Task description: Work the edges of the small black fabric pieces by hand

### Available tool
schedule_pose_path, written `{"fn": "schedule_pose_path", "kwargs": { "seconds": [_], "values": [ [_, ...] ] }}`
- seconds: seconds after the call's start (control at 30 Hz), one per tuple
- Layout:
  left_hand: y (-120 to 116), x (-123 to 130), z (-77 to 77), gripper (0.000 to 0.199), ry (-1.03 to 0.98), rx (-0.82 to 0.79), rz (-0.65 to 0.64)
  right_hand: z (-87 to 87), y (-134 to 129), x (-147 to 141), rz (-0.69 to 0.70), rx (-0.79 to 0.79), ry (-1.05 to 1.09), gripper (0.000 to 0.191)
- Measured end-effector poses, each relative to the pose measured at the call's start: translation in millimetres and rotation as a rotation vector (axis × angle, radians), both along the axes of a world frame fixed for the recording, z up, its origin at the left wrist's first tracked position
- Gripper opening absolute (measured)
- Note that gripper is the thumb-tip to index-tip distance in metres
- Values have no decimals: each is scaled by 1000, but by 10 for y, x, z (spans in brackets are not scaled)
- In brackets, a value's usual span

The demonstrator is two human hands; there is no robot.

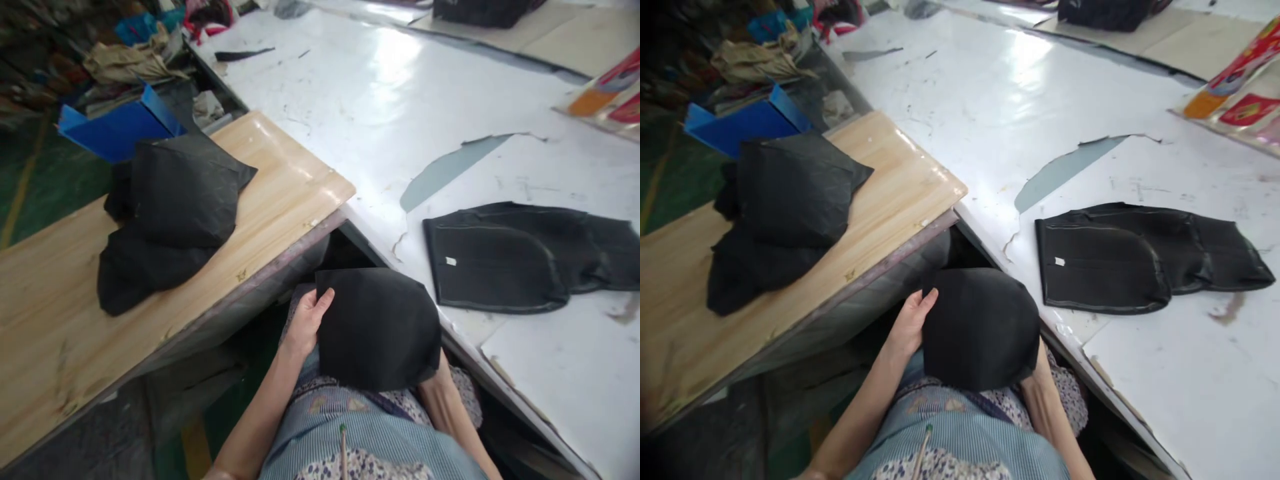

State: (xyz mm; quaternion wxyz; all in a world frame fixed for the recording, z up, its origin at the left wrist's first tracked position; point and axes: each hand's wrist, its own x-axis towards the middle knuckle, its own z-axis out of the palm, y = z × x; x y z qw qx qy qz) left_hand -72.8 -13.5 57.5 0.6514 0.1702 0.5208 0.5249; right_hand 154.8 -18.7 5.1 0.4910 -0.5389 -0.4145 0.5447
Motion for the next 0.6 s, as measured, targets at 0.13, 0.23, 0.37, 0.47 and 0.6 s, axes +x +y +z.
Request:
{"fn": "schedule_pose_path", "kwargs": {
  "seconds": [0.13, 0.23, 0.37, 0.47, 0.6],
  "values": [
    [-50, -4, 16, 41, 133, 21, 101, -15, 57, 55, -52, -63, 42, 36],
    [-47, -37, -13, 38, 222, 55, 108, 63, 115, 52, 7, 55, -57, 57],
    [-61, -59, -43, 38, 290, 83, 118, 186, 129, 12, 39, 78, -40, 69],
    [-75, -56, -45, 39, 307, 83, 129, 199, 98, 19, -42, 23, -32, 41],
    [-83, -51, -30, 38, 333, 80, 143, 163, 98, 91, 13, 1, -69, 45]
  ]
}}
